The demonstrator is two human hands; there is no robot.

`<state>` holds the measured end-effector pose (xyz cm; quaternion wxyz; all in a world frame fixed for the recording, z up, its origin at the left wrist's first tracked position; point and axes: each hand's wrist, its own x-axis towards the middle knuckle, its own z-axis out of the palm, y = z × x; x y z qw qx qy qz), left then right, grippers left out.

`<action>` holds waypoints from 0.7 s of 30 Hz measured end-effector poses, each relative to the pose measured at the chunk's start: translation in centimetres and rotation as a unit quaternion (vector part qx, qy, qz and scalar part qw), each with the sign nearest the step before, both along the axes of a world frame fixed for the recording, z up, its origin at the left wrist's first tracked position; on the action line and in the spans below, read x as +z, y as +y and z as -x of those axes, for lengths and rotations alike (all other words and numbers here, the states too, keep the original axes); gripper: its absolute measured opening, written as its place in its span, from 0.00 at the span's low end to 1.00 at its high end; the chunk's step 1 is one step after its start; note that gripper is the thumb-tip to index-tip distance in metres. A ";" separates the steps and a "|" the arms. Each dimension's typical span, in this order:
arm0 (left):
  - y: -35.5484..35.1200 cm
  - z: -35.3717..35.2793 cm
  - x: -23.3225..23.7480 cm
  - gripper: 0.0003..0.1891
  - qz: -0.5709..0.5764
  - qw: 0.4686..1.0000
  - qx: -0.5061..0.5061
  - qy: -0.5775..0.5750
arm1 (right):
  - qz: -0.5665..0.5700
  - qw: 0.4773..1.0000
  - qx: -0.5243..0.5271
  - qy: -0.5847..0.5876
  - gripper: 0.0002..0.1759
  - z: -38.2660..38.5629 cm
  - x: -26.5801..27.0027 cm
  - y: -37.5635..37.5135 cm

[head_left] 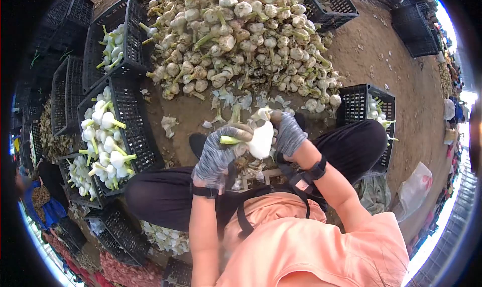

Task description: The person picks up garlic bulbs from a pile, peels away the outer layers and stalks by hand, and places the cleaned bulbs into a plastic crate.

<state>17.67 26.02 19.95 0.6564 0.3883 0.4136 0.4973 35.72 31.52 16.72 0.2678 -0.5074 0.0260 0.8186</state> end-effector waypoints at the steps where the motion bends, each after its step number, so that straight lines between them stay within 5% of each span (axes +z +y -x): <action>1: -0.1 -0.3 -0.4 0.09 0.015 0.993 0.003 -0.118 | 0.020 1.000 -0.006 -0.008 0.11 0.8 0.9 0.2; 3: -0.6 -1.2 -0.8 0.13 0.092 0.941 0.066 -0.318 | 0.014 1.000 0.007 0.013 0.11 0.9 0.3 -0.1; 5: -0.6 -1.6 -2.3 0.17 0.180 0.881 0.186 -0.396 | -0.011 0.998 0.049 0.035 0.11 0.1 0.5 -1.2; 7: 0.1 -1.2 -4.3 0.16 0.258 0.796 0.288 -0.466 | 0.013 0.921 -0.013 0.389 0.15 -1.6 1.1 -2.0; 8: 0.2 -1.0 -4.7 0.16 0.256 0.795 0.292 -0.466 | 0.007 0.856 -0.054 0.515 0.18 -2.4 3.1 -1.7; 10: -0.1 -0.6 -5.7 0.14 0.281 0.796 0.341 -0.413 | -0.006 0.835 -0.229 0.500 0.23 -5.2 3.9 -1.6; 11: 0.0 -0.7 -5.9 0.14 0.291 0.780 0.348 -0.431 | -0.116 0.795 -0.187 0.565 0.25 -5.2 3.3 -0.6; 12: 0.1 -0.8 -6.0 0.14 0.291 0.783 0.345 -0.429 | -0.174 0.895 -0.101 0.399 0.27 -5.9 3.5 -0.3; 13: 0.2 -0.9 -6.2 0.13 0.307 0.765 0.348 -0.448 | -0.282 0.936 0.150 0.151 0.27 -5.8 3.3 0.1; 14: 0.4 -1.1 -6.2 0.13 0.322 0.745 0.351 -0.467 | -0.350 0.848 0.381 -0.120 0.27 -4.6 4.0 0.7; 15: 0.6 -1.0 -6.6 0.13 0.318 0.751 0.325 -0.480 | -0.417 0.742 0.489 -0.190 0.17 -3.6 4.8 -0.2; 16: 0.5 -1.0 -6.9 0.13 0.318 0.750 0.324 -0.480 | -0.417 0.742 0.489 -0.190 0.17 -3.1 3.7 -0.2; 18: 0.3 -1.0 -6.5 0.13 0.332 0.740 0.307 -0.498 | -0.472 0.563 0.554 -0.390 0.16 -2.2 0.4 -0.2; 19: 0.3 -1.1 -6.2 0.13 0.332 0.739 0.308 -0.498 | -0.472 0.563 0.556 -0.389 0.16 -1.6 -0.4 -0.2; 21: 0.4 -1.4 -5.9 0.13 0.358 0.739 0.311 -0.479 | -0.421 0.789 0.327 -0.305 0.14 -0.3 -0.9 -0.1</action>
